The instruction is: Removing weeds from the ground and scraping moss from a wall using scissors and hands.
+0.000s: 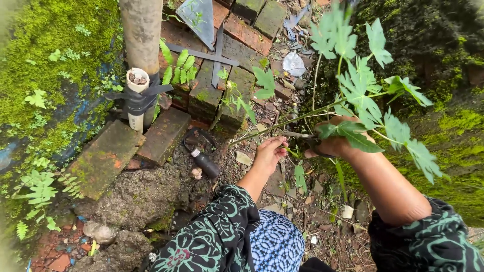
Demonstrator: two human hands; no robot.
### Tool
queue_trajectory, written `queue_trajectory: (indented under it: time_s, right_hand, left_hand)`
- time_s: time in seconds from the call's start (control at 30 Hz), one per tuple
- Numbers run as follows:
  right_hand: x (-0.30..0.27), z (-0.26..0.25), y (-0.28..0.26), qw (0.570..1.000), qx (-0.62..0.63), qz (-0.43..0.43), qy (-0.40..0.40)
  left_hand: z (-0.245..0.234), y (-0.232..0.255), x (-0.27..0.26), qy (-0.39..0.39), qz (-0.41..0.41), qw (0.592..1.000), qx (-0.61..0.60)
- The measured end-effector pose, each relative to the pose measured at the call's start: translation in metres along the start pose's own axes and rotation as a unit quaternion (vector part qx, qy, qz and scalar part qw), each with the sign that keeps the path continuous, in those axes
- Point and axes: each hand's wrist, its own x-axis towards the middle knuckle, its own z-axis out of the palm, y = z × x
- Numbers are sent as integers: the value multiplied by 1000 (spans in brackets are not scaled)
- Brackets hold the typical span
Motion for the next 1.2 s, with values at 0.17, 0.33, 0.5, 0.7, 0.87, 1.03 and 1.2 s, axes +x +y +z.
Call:
queue_trajectory:
  time_s: [0.17, 0.33, 0.5, 0.7, 0.87, 1.03, 1.2]
  right_hand:
    - [2, 3, 4, 1000, -17, -7, 13]
    - [7, -1, 0, 998, -43, -17, 34]
    - [15, 4, 4, 998, -43, -20, 31]
    - [-17, -77, -21, 993, -12, 7, -113]
    - [36, 25, 10, 999, -35, 17, -36]
    - [43, 30, 16, 999, 42, -10, -34]
    - [56, 39, 24, 996, 76, -3, -48]
  left_hand:
    - [0, 0, 0, -3, 2, 1000, 9]
    - [3, 1, -2, -3, 2, 1000, 6]
    - [5, 4, -5, 1, 1, 1000, 8]
    - [5, -1, 1, -5, 5, 1000, 14]
    - [6, -1, -4, -11, 13, 1000, 16]
    - [7, 0, -8, -14, 13, 1000, 19]
    - [7, -1, -8, -11, 15, 1000, 18]
